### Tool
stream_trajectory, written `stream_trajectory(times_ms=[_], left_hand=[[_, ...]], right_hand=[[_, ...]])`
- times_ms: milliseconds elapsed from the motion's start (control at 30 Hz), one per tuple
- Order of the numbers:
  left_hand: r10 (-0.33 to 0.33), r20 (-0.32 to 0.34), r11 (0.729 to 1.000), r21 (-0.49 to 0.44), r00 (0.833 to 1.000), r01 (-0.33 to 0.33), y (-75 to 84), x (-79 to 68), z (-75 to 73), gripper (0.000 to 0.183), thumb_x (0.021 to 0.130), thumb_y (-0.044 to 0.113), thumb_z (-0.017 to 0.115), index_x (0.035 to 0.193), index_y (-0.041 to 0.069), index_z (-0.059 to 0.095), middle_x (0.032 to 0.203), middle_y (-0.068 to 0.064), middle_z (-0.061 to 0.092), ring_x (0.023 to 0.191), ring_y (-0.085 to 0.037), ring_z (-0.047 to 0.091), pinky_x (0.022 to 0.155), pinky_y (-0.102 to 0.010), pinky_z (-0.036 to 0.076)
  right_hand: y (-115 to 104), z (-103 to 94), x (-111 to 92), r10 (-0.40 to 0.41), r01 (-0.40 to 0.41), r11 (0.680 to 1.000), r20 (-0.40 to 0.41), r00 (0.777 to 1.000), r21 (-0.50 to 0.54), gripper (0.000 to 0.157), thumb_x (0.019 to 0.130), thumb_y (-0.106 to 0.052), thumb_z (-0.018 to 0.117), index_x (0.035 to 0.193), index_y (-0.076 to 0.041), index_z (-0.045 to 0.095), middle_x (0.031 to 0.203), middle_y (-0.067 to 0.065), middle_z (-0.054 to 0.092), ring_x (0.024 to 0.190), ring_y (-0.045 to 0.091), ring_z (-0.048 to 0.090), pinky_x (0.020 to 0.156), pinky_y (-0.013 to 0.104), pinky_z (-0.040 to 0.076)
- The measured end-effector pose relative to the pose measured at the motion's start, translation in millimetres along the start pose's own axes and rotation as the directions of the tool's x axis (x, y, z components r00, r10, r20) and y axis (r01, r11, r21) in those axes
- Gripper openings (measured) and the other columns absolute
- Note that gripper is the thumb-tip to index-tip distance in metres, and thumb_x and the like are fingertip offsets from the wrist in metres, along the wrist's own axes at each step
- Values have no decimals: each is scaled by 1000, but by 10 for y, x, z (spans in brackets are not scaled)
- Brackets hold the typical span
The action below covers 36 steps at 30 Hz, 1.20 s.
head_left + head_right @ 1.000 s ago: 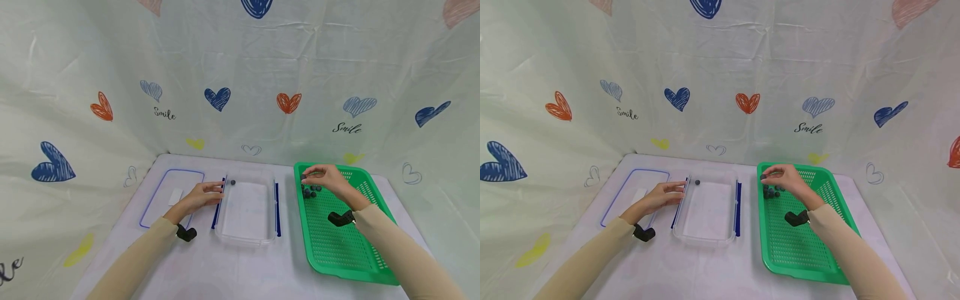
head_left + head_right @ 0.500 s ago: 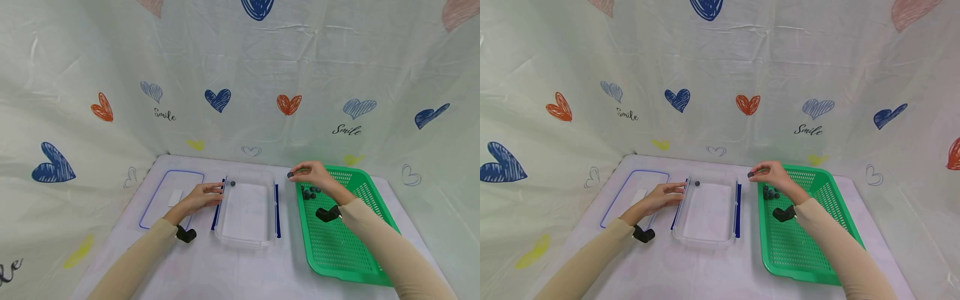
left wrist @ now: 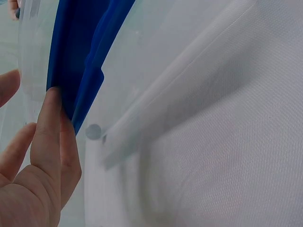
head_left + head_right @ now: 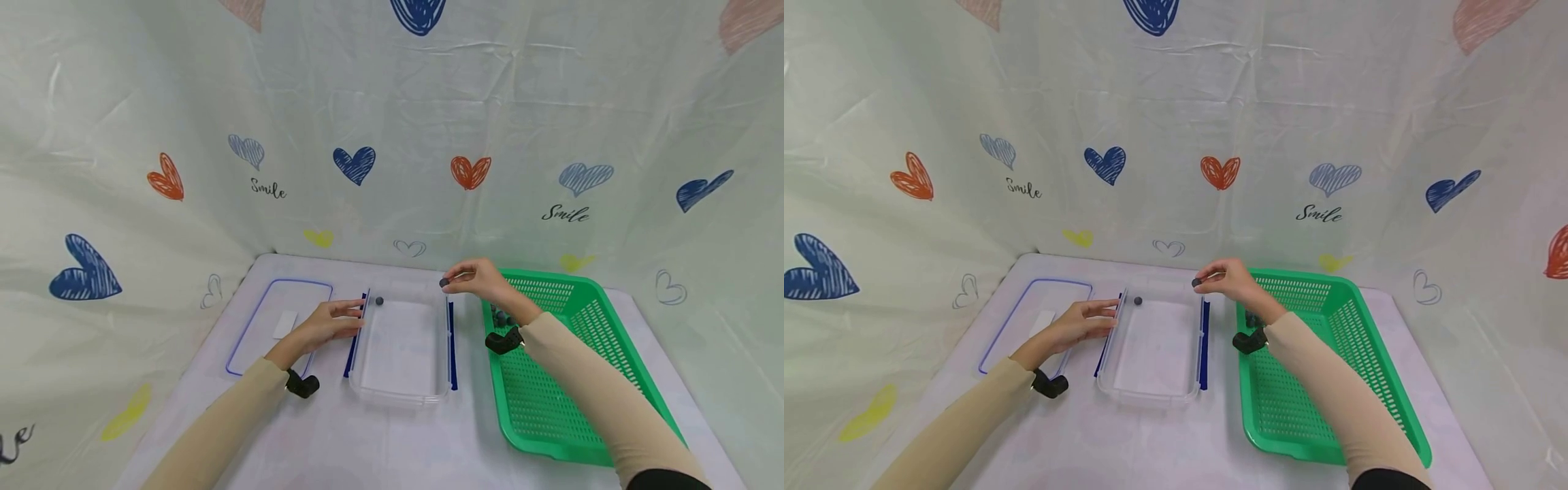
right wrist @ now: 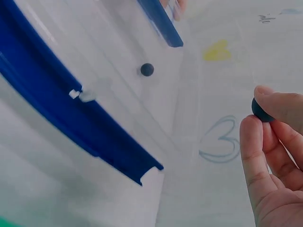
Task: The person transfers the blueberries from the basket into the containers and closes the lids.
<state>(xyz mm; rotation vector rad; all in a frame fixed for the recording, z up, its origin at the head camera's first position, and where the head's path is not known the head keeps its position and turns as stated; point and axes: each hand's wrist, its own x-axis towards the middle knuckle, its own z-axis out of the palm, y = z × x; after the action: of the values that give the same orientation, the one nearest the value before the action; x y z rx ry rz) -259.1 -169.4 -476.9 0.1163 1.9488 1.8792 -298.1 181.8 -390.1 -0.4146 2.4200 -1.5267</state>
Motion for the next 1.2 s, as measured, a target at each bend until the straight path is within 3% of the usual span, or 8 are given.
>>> stream_trajectory(times_ms=[233, 700, 1200], left_hand=[[0, 2, 1000, 3, 1000, 0, -4, 10, -11, 59, 93, 4, 70, 148, 1, 46, 139, -26, 50, 121, -42, 57, 91, -34, 56], [-1, -1, 1000, 24, 1000, 1, -9, 18, -22, 60, 93, 7, 71, 147, 2, 47, 141, -27, 49, 120, -41, 58, 92, -34, 56], [-19, -17, 999, 31, 1000, 19, -19, 40, -17, 59, 93, 8, 72, 147, 3, 48, 140, -26, 50, 119, -40, 59, 92, -35, 56]], right_hand=[[-62, 207, 161, -36, 36, 999, 35, 999, 3, 26, 86, -6, 79, 108, 4, 71, 109, 16, 69, 94, 21, 70, 94, 47, 55], [-89, 548, 389, -46, 48, 998, 64, 997, -36, 20, 83, -5, 81, 101, 0, 74, 105, 11, 70, 91, 22, 70, 89, 37, 58], [-48, 872, 548, -47, 49, 998, 51, 998, -49, 18, 82, -3, 82, 97, 1, 74, 98, 10, 71, 88, 23, 70, 84, 35, 59]])
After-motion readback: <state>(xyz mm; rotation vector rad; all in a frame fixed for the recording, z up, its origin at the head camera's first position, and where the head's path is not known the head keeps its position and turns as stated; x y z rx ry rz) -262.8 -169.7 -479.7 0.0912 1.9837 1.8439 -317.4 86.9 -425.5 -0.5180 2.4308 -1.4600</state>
